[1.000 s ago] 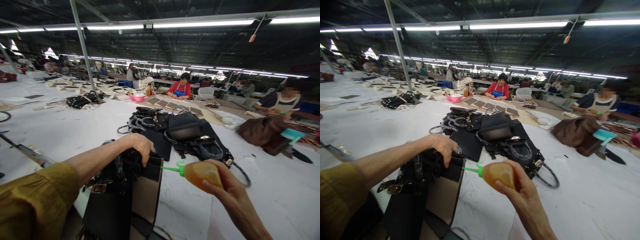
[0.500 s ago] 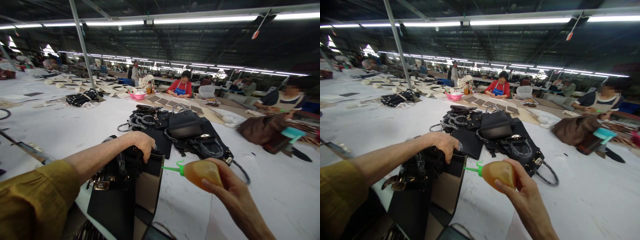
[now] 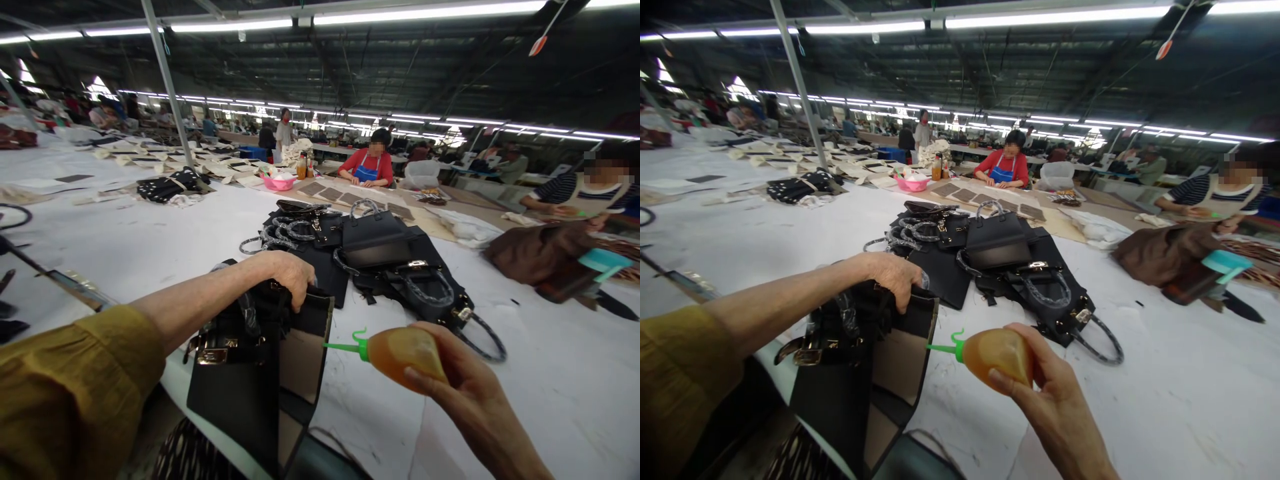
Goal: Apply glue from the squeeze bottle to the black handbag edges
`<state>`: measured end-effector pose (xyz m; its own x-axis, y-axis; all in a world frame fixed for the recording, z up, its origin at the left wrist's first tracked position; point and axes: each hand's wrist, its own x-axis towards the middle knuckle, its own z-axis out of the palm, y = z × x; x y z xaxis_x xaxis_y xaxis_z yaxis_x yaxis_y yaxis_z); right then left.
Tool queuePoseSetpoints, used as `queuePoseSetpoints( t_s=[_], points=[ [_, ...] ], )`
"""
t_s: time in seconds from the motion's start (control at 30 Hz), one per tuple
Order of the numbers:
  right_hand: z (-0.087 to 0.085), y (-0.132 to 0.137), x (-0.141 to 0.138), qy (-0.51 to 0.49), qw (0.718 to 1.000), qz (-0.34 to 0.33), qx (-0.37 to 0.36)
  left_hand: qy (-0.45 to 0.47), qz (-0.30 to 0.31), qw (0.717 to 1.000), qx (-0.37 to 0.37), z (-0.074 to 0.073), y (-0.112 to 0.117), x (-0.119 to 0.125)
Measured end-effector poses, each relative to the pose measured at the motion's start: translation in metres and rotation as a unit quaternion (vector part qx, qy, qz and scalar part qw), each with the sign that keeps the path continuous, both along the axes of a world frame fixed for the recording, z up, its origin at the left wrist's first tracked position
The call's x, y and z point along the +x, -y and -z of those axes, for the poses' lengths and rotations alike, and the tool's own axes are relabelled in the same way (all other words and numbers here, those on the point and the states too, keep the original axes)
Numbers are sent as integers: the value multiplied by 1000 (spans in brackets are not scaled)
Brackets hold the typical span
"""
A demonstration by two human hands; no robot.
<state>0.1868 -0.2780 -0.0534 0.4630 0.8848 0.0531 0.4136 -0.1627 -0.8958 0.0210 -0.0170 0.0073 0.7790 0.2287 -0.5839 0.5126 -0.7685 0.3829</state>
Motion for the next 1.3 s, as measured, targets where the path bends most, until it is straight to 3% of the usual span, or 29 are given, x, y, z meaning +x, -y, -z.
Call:
queuePoseSetpoints(
  t_s=[0.17, 0.57, 1.03, 1.2, 1.3],
  points=[
    [3, 2, -2, 3, 1000, 2, -8, -36, 9, 999, 25, -2, 2, 0],
    [3, 9, -22, -19, 999, 27, -16, -41, 0, 999, -10, 0, 0, 0],
    [20, 17, -30, -12, 999, 33, -33, -32, 25, 999, 3, 8, -6, 1],
    [22, 20, -25, 14, 999, 3, -48, -29, 44, 998, 19, 6, -4, 0],
    [25, 22, -23, 36, 998, -10, -56, -20, 16, 1000, 2, 5, -2, 0]
  ],
)
